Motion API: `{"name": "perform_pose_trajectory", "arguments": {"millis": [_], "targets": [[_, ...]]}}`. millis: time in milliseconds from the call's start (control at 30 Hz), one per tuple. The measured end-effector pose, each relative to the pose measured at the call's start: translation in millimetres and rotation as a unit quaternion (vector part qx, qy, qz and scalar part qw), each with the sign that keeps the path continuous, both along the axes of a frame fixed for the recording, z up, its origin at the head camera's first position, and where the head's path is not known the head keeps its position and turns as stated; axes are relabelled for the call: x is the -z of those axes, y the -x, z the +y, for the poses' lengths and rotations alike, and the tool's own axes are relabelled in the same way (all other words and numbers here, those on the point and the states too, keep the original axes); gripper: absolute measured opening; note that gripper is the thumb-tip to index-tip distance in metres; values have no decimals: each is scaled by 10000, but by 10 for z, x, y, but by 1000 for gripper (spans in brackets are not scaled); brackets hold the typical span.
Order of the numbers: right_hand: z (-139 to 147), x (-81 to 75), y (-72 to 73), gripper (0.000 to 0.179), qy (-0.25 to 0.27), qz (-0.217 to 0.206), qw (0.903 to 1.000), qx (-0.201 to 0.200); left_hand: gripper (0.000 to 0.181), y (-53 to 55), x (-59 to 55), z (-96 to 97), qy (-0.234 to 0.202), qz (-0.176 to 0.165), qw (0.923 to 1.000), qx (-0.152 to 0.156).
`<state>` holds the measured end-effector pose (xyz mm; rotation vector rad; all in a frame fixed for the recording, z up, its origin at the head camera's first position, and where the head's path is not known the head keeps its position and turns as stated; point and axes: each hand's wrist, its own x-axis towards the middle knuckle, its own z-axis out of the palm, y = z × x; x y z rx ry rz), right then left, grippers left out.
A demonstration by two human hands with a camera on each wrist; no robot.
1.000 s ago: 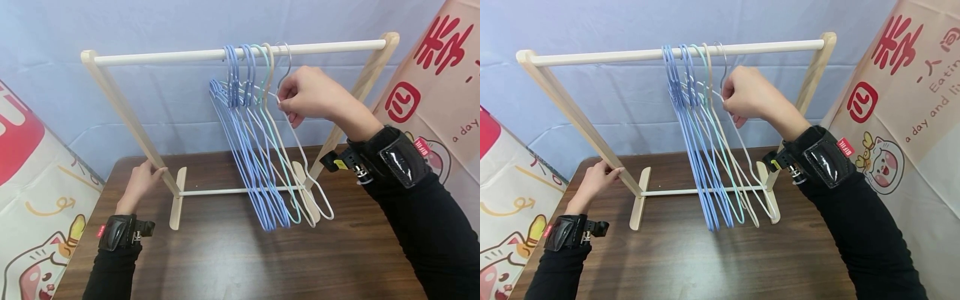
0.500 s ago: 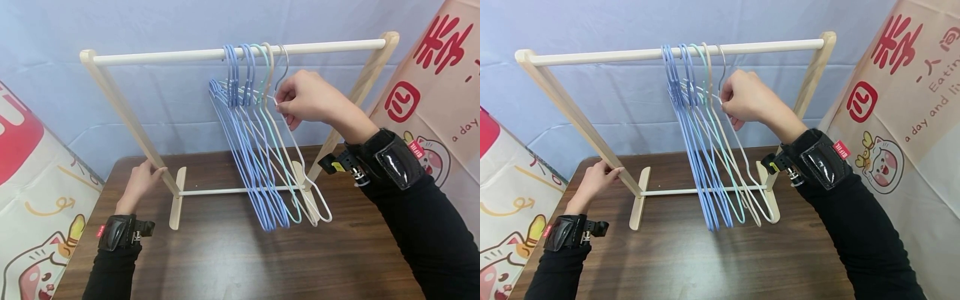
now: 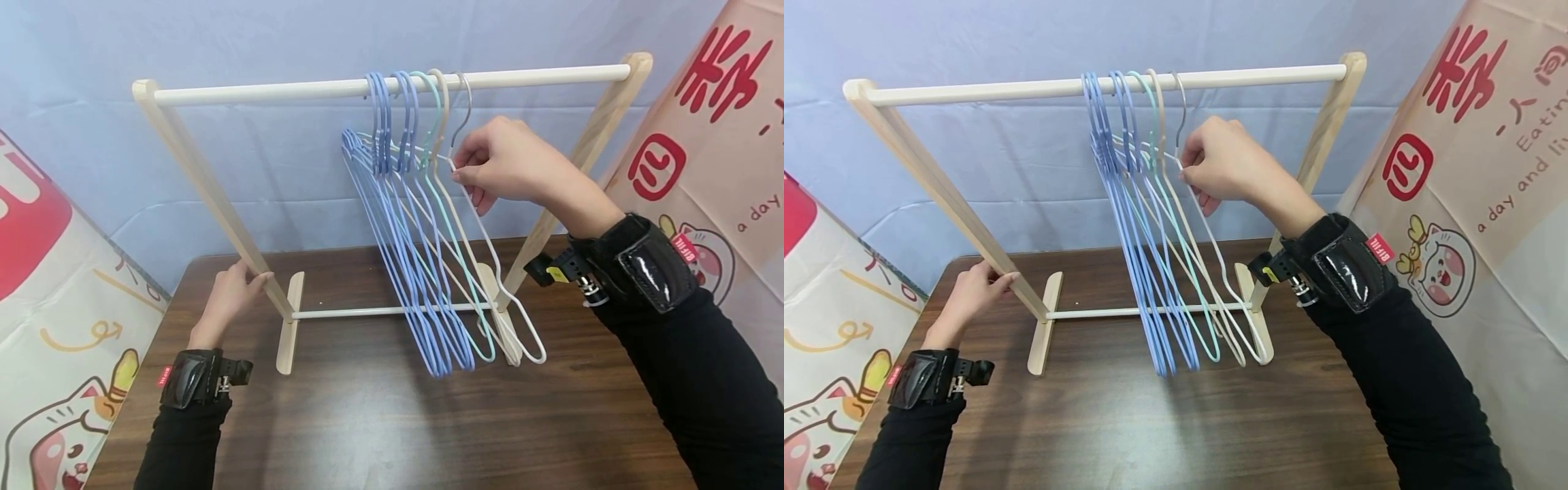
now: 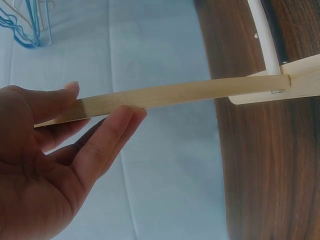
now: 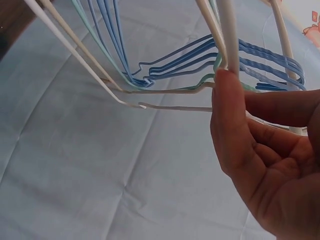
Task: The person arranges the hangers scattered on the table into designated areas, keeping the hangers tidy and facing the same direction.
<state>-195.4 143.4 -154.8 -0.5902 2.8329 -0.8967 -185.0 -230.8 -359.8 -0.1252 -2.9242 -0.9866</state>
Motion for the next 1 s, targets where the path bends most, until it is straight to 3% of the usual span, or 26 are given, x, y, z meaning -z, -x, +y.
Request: {"name": "perform_pose_trajectory", "arguments": {"millis": [467, 1000], "targets": [[65, 60, -9, 20, 260, -213, 9994, -33, 32, -15, -5, 5, -41, -42, 10000, -23], [185, 221, -55, 27, 782, 142, 9968, 25, 36, -11, 55, -11, 61, 115, 9999, -110]]}}
